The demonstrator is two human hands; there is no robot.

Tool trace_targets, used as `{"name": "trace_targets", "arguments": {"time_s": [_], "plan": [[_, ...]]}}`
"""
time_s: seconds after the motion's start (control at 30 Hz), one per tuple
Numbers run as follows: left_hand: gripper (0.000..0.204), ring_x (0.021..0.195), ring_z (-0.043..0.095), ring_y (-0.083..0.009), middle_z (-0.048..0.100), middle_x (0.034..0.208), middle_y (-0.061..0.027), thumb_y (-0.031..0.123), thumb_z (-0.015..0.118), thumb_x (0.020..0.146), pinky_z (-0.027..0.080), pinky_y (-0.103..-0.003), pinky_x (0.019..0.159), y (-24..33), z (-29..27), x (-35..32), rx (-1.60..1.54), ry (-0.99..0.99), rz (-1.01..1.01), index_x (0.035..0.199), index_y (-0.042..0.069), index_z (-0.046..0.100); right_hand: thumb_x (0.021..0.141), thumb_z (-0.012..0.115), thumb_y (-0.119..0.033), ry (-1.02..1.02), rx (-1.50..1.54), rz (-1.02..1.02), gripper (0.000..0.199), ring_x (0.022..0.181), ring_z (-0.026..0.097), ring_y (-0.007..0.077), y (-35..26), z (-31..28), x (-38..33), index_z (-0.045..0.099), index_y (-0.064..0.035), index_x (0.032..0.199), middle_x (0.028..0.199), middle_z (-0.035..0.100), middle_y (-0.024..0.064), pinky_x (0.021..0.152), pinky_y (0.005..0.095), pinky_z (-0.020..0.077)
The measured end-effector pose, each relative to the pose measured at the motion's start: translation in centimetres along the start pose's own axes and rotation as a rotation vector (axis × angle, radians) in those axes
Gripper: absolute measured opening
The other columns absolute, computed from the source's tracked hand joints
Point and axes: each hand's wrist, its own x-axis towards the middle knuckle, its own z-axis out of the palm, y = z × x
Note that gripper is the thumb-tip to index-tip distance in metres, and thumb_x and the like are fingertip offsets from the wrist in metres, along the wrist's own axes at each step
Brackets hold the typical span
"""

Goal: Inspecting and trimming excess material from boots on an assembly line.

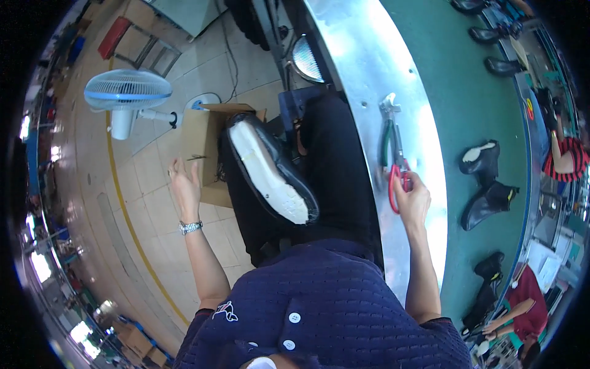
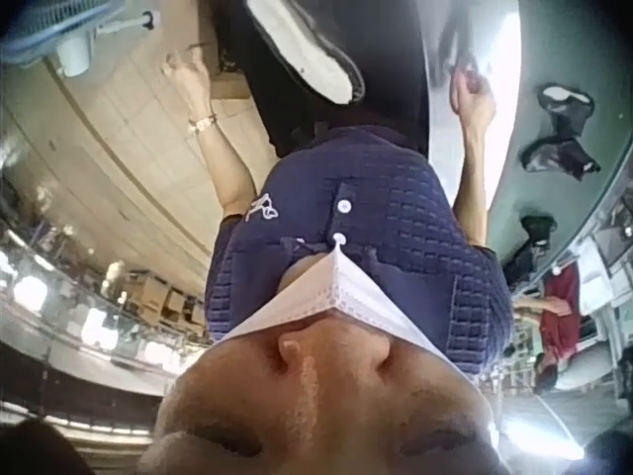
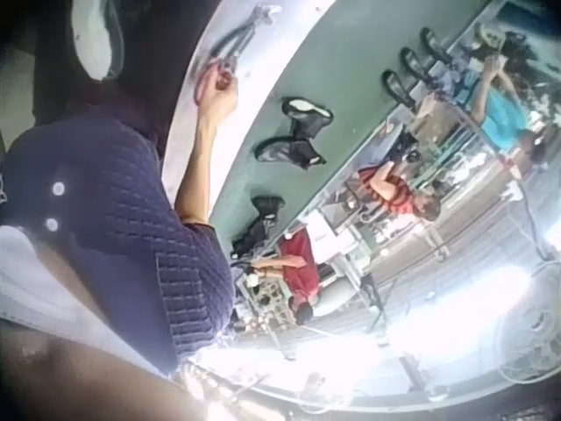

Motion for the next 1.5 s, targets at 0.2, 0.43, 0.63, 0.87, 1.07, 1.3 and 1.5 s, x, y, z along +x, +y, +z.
{"name": "trace_targets", "arguments": {"time_s": [0.2,0.43,0.63,0.87,1.07,1.3,1.5], "plan": [[0.061,0.141,0.031,-0.0381,0.037,0.150,-0.0227,0.034,0.057,0.096,0.026,-0.044,0.115,10.4,-2.8,-0.5,-0.423,0.120,0.447,0.144,0.000,0.040,0.083,0.073,-0.027,0.171,-0.294,-0.038,0.042,0.080,0.066,0.0316,5.8,-1.4,0.7,0.067,0.0026,0.112,0.091,0.067,0.0196,0.074,0.0405,0.0507],[0.047,0.122,0.053,-0.0325,0.063,0.124,-0.0140,0.036,0.063,0.090,0.039,-0.043,0.105,20.4,-1.6,1.9,-0.393,-0.070,0.921,0.125,0.004,0.062,0.086,0.069,-0.031,0.278,-0.112,-0.309,0.051,0.100,0.061,0.0377,-1.0,3.0,6.4,0.059,0.0048,0.121,0.108,0.063,0.0231,0.088,0.0429,0.0485],[0.051,0.096,0.064,-0.0309,0.066,0.113,-0.0169,0.038,0.072,0.083,0.048,-0.034,0.089,21.3,-1.7,11.1,-0.723,-0.680,0.633,0.121,0.005,0.065,0.086,0.066,-0.028,0.085,-0.279,-0.189,0.057,0.108,0.056,0.0403,-3.4,6.0,9.9,0.050,0.0025,0.132,0.118,0.056,0.0267,0.092,0.0450,0.0463],[0.028,0.082,0.065,-0.0363,0.068,0.092,-0.0189,0.027,0.054,0.097,0.051,-0.041,0.074,22.4,0.6,11.4,-0.456,-0.183,0.653,0.097,0.004,0.069,0.089,0.064,-0.024,-0.357,0.479,0.052,0.065,0.092,0.061,0.0162,-6.0,0.2,10.0,0.039,-0.0004,0.145,0.103,0.065,0.0100,0.088,0.0304,0.0434],[0.032,0.072,0.063,-0.0396,0.066,0.083,-0.0217,0.029,0.053,0.096,0.049,-0.051,0.068,22.6,-0.4,12.6,-0.424,-0.188,0.450,0.088,0.000,0.063,0.090,0.064,-0.012,-0.749,0.376,-0.280,0.069,0.090,0.061,0.0127,-15.5,-3.9,9.5,0.032,-0.0093,0.151,0.097,0.067,0.0082,0.084,0.0287,0.0460],[0.086,0.118,0.054,-0.0367,0.059,0.125,-0.0209,0.039,0.082,0.070,0.042,-0.040,0.102,21.9,-2.5,5.7,-0.444,-0.282,0.615,0.134,-0.006,0.046,0.095,0.055,-0.007,-0.914,-0.067,-0.663,0.059,0.088,0.063,0.0166,-21.6,-2.4,10.6,0.031,-0.0063,0.149,0.109,0.062,0.0116,0.084,0.0333,0.0508],[0.080,0.120,0.052,-0.0341,0.057,0.126,-0.0180,0.013,0.085,0.063,0.039,-0.042,0.104,22.7,-1.1,2.4,-0.468,-0.084,0.580,0.131,-0.002,0.047,0.097,0.053,-0.009,-0.785,0.022,-0.563,0.059,0.063,0.064,0.0220,-18.1,-1.8,7.1,0.025,-0.0059,0.148,0.074,0.060,0.0139,0.058,0.0358,0.0527]]}}
